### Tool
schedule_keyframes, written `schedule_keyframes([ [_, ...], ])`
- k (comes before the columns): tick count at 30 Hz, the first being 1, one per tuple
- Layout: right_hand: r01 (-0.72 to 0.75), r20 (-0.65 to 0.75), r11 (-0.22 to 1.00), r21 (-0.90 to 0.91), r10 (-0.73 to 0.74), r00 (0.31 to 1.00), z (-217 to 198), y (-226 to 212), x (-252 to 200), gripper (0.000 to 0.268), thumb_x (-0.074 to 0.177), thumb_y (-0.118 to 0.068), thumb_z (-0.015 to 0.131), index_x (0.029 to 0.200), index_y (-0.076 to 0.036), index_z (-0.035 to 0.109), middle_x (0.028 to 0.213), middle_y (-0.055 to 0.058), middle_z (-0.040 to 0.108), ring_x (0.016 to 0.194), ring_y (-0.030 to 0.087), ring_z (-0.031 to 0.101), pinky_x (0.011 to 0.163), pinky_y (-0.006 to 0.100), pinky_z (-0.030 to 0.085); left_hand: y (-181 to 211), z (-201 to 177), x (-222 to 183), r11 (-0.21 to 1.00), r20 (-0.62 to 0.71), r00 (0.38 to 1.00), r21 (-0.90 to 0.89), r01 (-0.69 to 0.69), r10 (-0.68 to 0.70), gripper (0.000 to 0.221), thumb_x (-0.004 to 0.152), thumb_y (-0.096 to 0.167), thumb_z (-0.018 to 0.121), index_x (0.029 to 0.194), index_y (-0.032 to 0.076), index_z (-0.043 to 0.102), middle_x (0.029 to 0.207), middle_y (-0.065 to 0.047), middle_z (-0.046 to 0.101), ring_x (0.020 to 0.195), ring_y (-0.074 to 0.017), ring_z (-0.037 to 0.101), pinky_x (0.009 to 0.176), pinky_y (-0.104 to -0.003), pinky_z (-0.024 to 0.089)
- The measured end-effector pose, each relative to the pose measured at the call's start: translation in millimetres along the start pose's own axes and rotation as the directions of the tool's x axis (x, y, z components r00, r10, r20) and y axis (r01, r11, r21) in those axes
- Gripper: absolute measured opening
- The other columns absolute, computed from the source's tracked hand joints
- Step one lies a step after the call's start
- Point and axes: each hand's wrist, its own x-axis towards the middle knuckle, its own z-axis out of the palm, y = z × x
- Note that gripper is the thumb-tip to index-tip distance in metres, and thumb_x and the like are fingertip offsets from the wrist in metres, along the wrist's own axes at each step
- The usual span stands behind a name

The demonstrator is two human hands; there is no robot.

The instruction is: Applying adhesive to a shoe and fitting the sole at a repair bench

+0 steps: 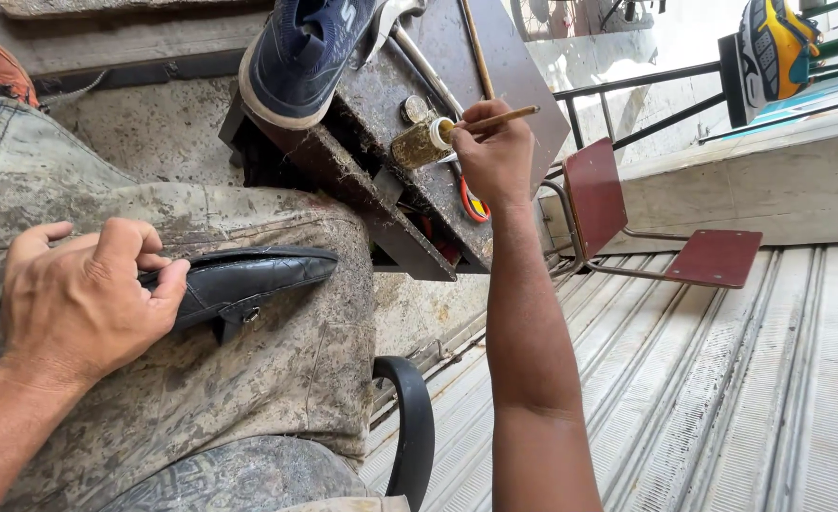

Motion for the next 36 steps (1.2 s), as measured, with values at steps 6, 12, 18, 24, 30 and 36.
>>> schedule_keyframes([
  [6, -0.032, -0.188, 0.851, 0.525, 0.152, 0.970, -15, 18, 2, 0.020, 0.081, 0.009, 0.067, 0.087, -0.010, 0.063, 0.078, 0.017, 0.077, 0.064, 0.021, 0.076, 0.052, 0.029, 0.065, 2, -2, 3, 0.999, 0.041, 0.999, -0.027, 0.033, -0.031, 0.032, 0.085, 0.042, 0.072, 0.107, 0.021, 0.062, 0.088, 0.019, 0.075, 0.086, -0.0152, 0.075, 0.119, -0.045, 0.047],
  [12, -0.131, -0.123, 0.461, 0.878, 0.481, 0.868, -22, 47, -3, 0.021, 0.083, 0.005, 0.057, 0.098, -0.010, 0.054, 0.079, 0.016, 0.070, 0.063, 0.029, 0.074, 0.047, 0.038, 0.061, 0, 2, 0, 1.000, -0.008, 1.000, 0.013, 0.001, -0.001, 0.031, 0.087, 0.041, 0.074, 0.106, 0.021, 0.060, 0.084, 0.019, 0.074, 0.081, -0.0145, 0.074, 0.117, -0.044, 0.050],
  [18, -0.124, -0.046, 0.244, 0.962, 0.592, 0.805, -2, 57, -11, 0.020, 0.087, 0.005, 0.053, 0.103, -0.008, 0.052, 0.086, 0.025, 0.074, 0.065, 0.032, 0.074, 0.051, 0.037, 0.060, 2, -1, 2, 1.000, -0.001, 1.000, -0.015, -0.001, 0.001, 0.031, 0.085, 0.041, 0.075, 0.103, 0.020, 0.061, 0.081, 0.016, 0.074, 0.079, -0.0158, 0.074, 0.115, -0.047, 0.050],
  [24, -0.235, 0.144, 0.103, 0.967, 0.541, 0.829, 17, 60, -21, 0.013, 0.091, -0.012, 0.066, 0.082, -0.008, 0.058, 0.070, 0.006, 0.061, 0.052, 0.013, 0.058, 0.040, 0.022, 0.046, 6, -10, 10, 0.996, 0.081, 0.997, -0.085, 0.000, 0.007, 0.035, 0.086, 0.039, 0.075, 0.108, 0.017, 0.058, 0.082, 0.010, 0.077, 0.077, -0.0207, 0.076, 0.109, -0.051, 0.047],
  [30, -0.133, 0.132, 0.007, 0.991, 0.053, 0.990, -26, -6, -69, 0.034, 0.106, -0.030, 0.050, 0.096, -0.003, 0.070, 0.104, 0.026, 0.074, 0.072, 0.032, 0.066, 0.058, 0.040, 0.059, 12, -16, 11, 0.983, 0.010, 0.999, -0.182, -0.038, 0.040, 0.025, 0.090, 0.032, 0.072, 0.101, 0.014, 0.057, 0.074, 0.009, 0.070, 0.076, -0.0254, 0.072, 0.104, -0.053, 0.042],
  [36, -0.225, 0.239, 0.081, 0.971, -0.324, 0.915, 45, -10, -134, 0.020, 0.083, 0.015, 0.063, 0.098, 0.005, 0.057, 0.114, 0.038, 0.059, 0.092, 0.048, 0.075, 0.082, 0.055, 0.068, 7, -2, 4, 0.977, -0.135, 0.989, -0.196, -0.086, 0.060, 0.028, 0.082, 0.026, 0.074, 0.095, 0.022, 0.050, 0.064, 0.006, 0.068, 0.071, -0.0219, 0.073, 0.101, -0.050, 0.046],
])
